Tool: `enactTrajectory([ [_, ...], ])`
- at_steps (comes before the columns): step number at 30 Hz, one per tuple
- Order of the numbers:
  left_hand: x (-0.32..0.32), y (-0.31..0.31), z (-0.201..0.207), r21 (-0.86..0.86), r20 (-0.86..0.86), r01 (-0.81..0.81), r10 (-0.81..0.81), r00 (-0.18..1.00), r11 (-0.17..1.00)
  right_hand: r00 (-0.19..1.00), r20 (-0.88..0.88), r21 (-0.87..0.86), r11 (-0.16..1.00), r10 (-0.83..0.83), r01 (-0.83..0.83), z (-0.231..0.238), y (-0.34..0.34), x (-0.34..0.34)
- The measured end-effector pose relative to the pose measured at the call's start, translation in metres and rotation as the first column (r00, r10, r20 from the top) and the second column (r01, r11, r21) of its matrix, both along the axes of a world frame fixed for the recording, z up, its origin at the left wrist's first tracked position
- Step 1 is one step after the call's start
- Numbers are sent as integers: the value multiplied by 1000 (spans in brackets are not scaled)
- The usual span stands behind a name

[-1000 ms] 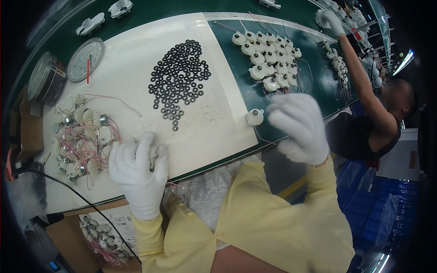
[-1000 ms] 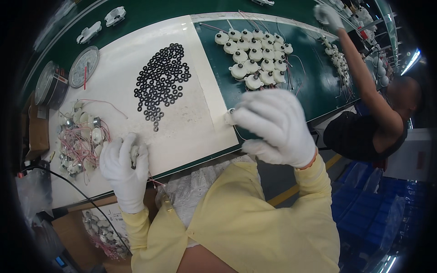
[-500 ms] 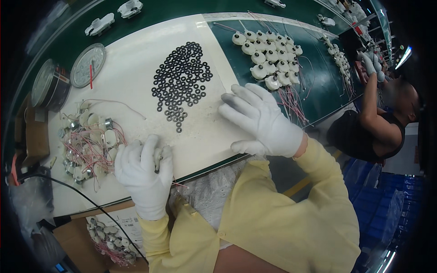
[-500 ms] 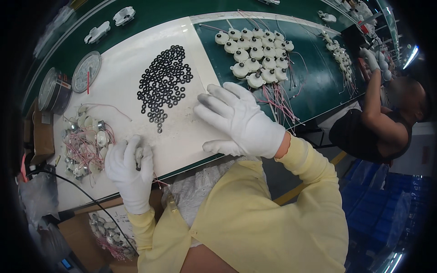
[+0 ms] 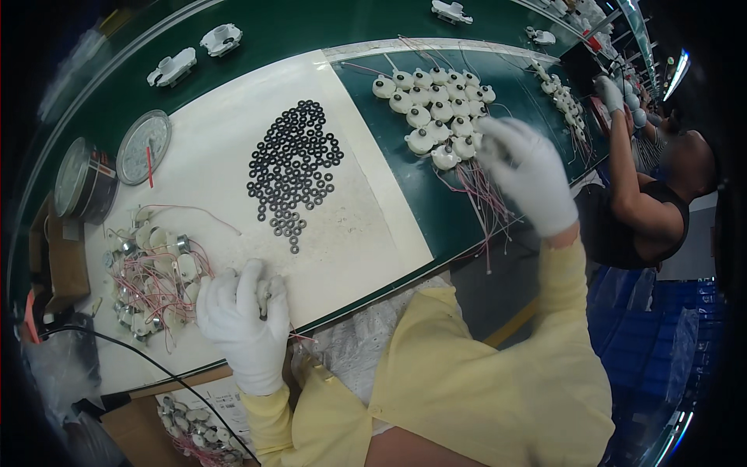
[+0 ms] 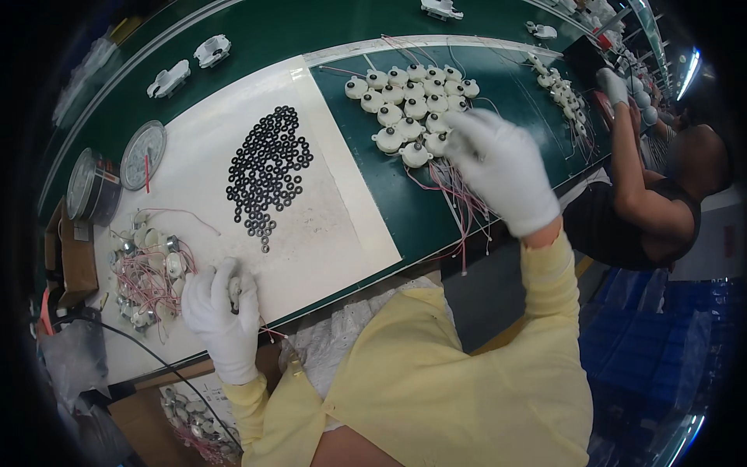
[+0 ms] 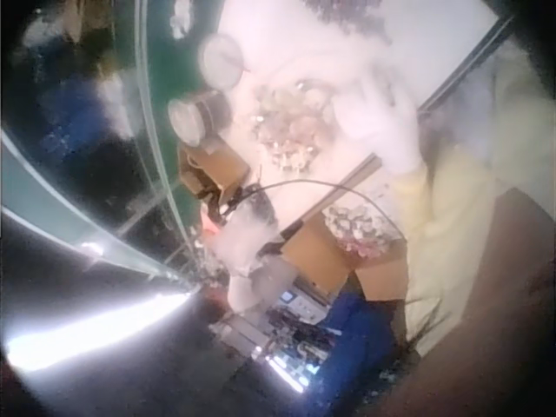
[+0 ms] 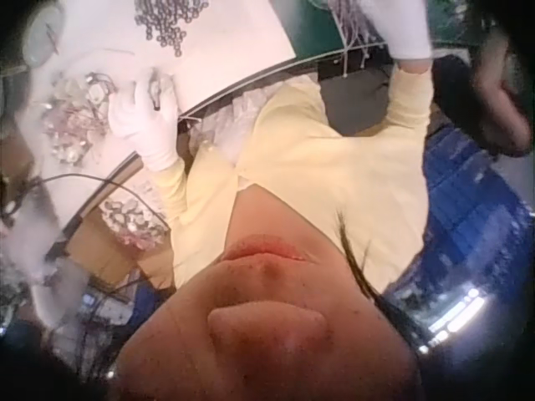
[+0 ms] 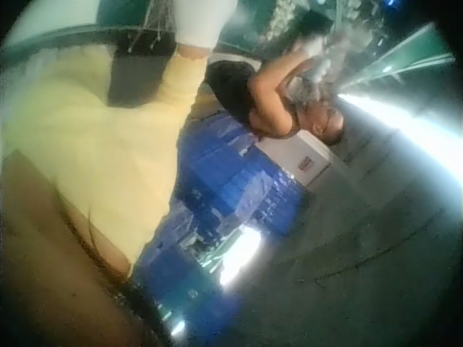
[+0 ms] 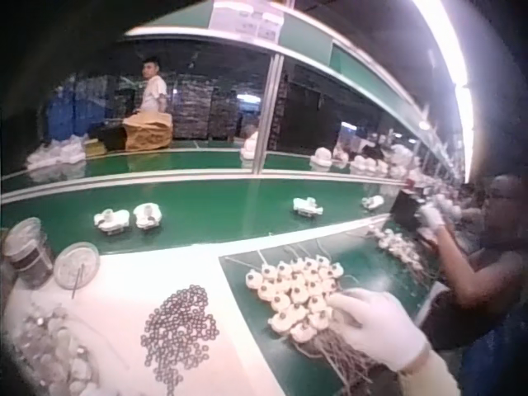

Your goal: The person assembles small white electronic components by hand at a factory workstation. They pick up a component, attach a small metal washer, and place the finished unit on a green tray. The process is repeated continuously throughout the clip.

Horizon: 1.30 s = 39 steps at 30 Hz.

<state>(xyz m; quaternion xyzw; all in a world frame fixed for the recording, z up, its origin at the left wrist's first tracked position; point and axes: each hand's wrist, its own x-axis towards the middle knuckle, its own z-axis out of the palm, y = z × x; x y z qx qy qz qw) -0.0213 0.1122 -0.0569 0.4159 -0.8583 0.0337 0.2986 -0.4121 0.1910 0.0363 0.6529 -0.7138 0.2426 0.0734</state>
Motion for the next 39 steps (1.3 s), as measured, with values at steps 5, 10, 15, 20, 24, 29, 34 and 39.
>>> enactTrajectory([
  [5, -1, 0, 1, -8, -5, 11, -11, 1000, 1000, 976, -161, 83, 983, -147, 162, -18, -20, -104],
  [10, -1, 0, 2, 33, 3, 18, -18, 1000, 999, 994, -48, 160, 981, -101, 108, -47, -23, -128],
  [15, -2, -3, 4, -14, -29, 44, -45, 999, 999, 970, 127, 129, 973, -205, 189, -61, -18, -136],
  [20, 9, -3, -3, 59, -191, 110, -97, 977, 992, 975, 173, 85, 989, -137, 124, -35, -18, -105],
  [24, 9, 4, 9, 118, -356, 157, -106, 928, 980, 949, 279, -176, 964, -147, 201, -5, 10, -14],
  [29, -22, 9, 50, 75, -547, 441, -333, 768, 894, 777, 229, -209, 809, 587, -549, -32, 5, 142],
  [34, -44, 0, 45, -41, -509, 520, -466, 724, 853, 592, 605, -386, 847, 532, -366, -85, -6, 176],
  [39, -21, -26, 56, -122, -244, 261, -284, 927, 958, -267, 910, -341, 939, 318, -44, -64, -2, 157],
])
